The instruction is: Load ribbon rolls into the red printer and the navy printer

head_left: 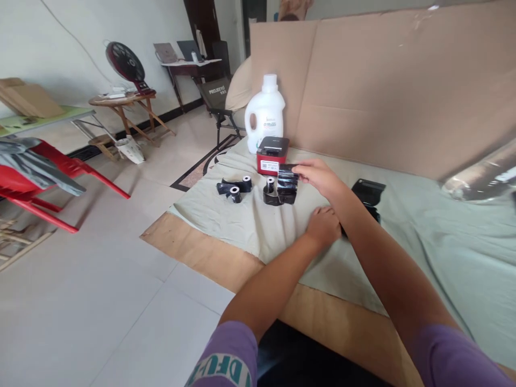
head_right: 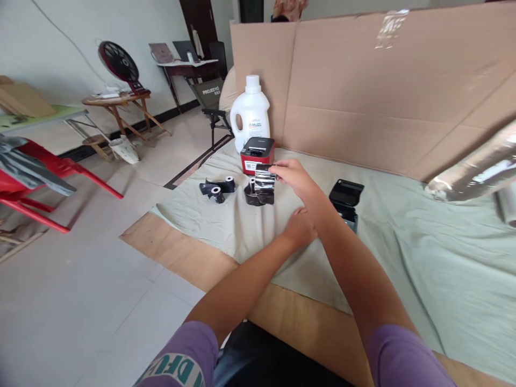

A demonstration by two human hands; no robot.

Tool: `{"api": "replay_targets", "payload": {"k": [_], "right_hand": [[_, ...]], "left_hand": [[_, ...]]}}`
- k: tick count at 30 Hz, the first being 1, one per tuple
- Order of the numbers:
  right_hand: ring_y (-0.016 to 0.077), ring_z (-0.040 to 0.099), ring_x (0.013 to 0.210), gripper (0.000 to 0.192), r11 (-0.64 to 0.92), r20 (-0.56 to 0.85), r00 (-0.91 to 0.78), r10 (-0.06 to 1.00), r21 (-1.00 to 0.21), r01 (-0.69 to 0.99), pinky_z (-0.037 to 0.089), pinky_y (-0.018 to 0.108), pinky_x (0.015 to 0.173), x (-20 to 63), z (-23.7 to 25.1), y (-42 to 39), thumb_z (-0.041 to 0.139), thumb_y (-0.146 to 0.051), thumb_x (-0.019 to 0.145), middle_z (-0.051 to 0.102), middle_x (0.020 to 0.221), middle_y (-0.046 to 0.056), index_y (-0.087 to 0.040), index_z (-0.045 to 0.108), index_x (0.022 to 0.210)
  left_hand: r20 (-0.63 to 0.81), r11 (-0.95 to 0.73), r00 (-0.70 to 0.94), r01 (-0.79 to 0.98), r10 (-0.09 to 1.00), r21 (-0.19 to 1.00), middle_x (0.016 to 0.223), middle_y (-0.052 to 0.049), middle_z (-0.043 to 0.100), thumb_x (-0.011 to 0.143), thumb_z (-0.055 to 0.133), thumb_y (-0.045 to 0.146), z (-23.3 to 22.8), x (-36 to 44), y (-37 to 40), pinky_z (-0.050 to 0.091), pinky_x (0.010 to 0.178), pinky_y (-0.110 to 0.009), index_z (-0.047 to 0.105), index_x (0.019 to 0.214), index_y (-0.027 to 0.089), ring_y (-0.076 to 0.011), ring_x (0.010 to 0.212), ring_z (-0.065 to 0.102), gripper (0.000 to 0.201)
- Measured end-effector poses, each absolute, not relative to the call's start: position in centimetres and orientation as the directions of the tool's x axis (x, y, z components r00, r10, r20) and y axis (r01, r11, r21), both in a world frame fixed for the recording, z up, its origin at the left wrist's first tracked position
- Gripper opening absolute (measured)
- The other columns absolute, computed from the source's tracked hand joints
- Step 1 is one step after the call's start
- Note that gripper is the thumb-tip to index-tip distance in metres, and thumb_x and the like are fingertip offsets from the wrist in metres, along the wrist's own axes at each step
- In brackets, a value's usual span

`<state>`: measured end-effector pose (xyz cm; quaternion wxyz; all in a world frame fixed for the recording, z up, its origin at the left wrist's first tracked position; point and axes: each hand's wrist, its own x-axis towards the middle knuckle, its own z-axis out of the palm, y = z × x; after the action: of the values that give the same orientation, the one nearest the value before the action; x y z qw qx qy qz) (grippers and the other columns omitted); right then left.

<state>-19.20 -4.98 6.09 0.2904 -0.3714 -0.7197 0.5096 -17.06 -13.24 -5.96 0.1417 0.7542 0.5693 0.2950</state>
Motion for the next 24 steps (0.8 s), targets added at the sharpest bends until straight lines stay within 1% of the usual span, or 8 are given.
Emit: {"api": "replay_targets", "payload": {"k": [2,4,7,9,13,15,20,24], "right_hand": [[0.0131,0.055,0.064,0.012,0.102,-0.015,-0.535,0.844,-0.977,0.188,0.046,0.025,0.060,-13.8,6.6,-5.7,0.071,-0.027,0.072,0.057,0.066,0.001,-0.019,0.063,0.074],[0.0140,0.057,0.065,0.020,0.029,-0.072,-0.517,0.853,-0.982,0.185,0.048,0.026,0.062,-8.5,7.1,-6.2,0.076,-0.031,0.069,0.057,0.068,0.002,-0.019,0.062,0.075],[0.0166,0.060,0.069,0.035,0.005,-0.110,-0.498,0.860,-0.974,0.226,0.050,0.030,0.064,-1.8,7.4,-6.2,0.084,-0.040,0.063,0.062,0.072,0.004,-0.018,0.064,0.081],[0.0177,0.062,0.071,0.039,0.027,-0.121,-0.480,0.869,-0.957,0.289,0.050,0.030,0.064,1.2,7.2,-5.6,0.086,-0.042,0.060,0.065,0.074,0.006,-0.017,0.067,0.083],[0.0170,0.062,0.071,0.026,0.088,-0.126,-0.423,0.897,-0.888,0.451,0.046,0.026,0.060,4.0,6.2,-3.9,0.080,-0.034,0.064,0.068,0.072,0.006,-0.016,0.072,0.081],[0.0167,0.062,0.072,0.020,0.123,-0.117,-0.429,0.896,-0.862,0.492,0.044,0.025,0.059,4.4,5.4,-3.1,0.075,-0.030,0.068,0.069,0.072,0.005,-0.016,0.073,0.082],[0.0169,0.062,0.072,0.013,0.268,-0.098,-0.496,0.863,-0.744,0.612,0.045,0.025,0.064,4.2,3.8,-2.2,0.068,-0.026,0.073,0.070,0.070,0.001,-0.017,0.074,0.080],[0.0184,0.065,0.076,0.012,0.369,-0.075,-0.508,0.858,-0.596,0.713,0.045,0.025,0.068,3.4,3.5,-2.2,0.065,-0.022,0.077,0.073,0.077,0.001,-0.017,0.074,0.084]], "left_hand": [[0.295,-0.292,0.150,0.795,0.944,0.531,0.134,-0.017,0.064,0.091,0.045,0.016,-5.7,-17.1,-13.4,0.038,0.114,-0.048,0.053,0.143,0.010,-0.0306,0.132,0.052,0.053],[0.296,-0.278,0.135,0.807,0.946,0.521,0.138,-0.015,0.062,0.090,0.047,0.016,-5.6,-17.1,-13.5,0.043,0.110,-0.048,0.048,0.147,0.013,-0.0303,0.131,0.054,0.058],[0.315,-0.271,0.118,0.823,0.942,0.500,0.135,-0.010,0.065,0.088,0.049,0.015,-5.4,-17.1,-13.6,0.044,0.110,-0.046,0.060,0.136,0.021,-0.0293,0.128,0.057,0.050],[0.354,-0.285,0.112,0.827,0.929,0.485,0.134,-0.009,0.066,0.086,0.049,0.013,-5.0,-17.1,-13.8,0.042,0.112,-0.042,0.062,0.133,0.021,-0.0275,0.128,0.057,0.050],[0.437,-0.418,0.210,0.783,0.875,0.460,0.149,-0.009,0.054,0.083,0.051,0.014,-3.8,-17.3,-14.5,0.039,0.113,-0.038,0.038,0.155,0.020,-0.0246,0.134,0.051,0.073],[0.457,-0.474,0.271,0.775,0.847,0.418,0.151,-0.008,0.051,0.083,0.052,0.015,-3.3,-17.3,-14.8,0.037,0.114,-0.037,0.033,0.157,0.023,-0.0242,0.135,0.049,0.077],[0.455,-0.528,0.375,0.803,0.808,0.276,0.140,-0.006,0.059,0.089,0.049,0.016,-3.0,-16.4,-15.3,0.035,0.111,-0.038,0.057,0.142,0.030,-0.0232,0.130,0.050,0.055],[0.425,-0.491,0.366,0.839,0.828,0.235,0.124,-0.007,0.063,0.090,0.051,0.016,-3.5,-15.8,-15.2,0.039,0.102,-0.038,0.059,0.140,0.033,-0.0235,0.117,0.054,0.054]]}}
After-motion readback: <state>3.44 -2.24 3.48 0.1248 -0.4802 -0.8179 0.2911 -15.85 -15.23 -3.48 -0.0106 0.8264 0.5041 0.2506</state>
